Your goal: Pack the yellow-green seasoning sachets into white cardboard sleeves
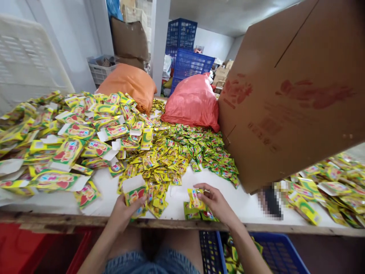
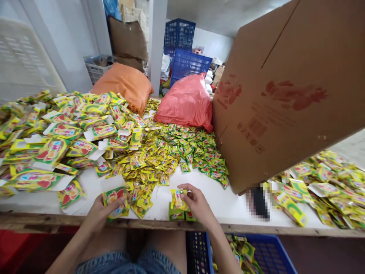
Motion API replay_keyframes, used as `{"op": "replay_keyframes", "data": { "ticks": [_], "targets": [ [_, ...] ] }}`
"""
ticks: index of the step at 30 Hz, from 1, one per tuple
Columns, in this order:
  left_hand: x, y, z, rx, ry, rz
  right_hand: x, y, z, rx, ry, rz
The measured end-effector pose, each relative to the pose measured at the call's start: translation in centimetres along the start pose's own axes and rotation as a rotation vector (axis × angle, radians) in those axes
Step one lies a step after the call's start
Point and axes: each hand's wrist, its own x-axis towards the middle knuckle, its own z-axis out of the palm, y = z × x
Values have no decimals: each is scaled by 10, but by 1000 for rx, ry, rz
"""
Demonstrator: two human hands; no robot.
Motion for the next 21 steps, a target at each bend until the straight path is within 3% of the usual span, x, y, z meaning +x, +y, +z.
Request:
{"op": "replay_keyframes", "data": {
  "ticks": [5, 9, 15, 19, 21],
  "targets": [
    [-3, -9, 31, 73, -170, -14, -6, 18, 9, -508, -20, -110],
    [-5, -13, 46, 104, -306, -32, -3, 12, 11, -693, -86, -165],
    [-7, -15, 71, 68, -398, -43, -2, -1, 16, -789, -233, -171],
    [-1, -26, 79, 66, -377, -65, -11, -6, 15, -652, -324, -149],
    [3, -31, 82, 60, -380, -76, -14, -10, 14, -516, -273, -128]
  ]
}}
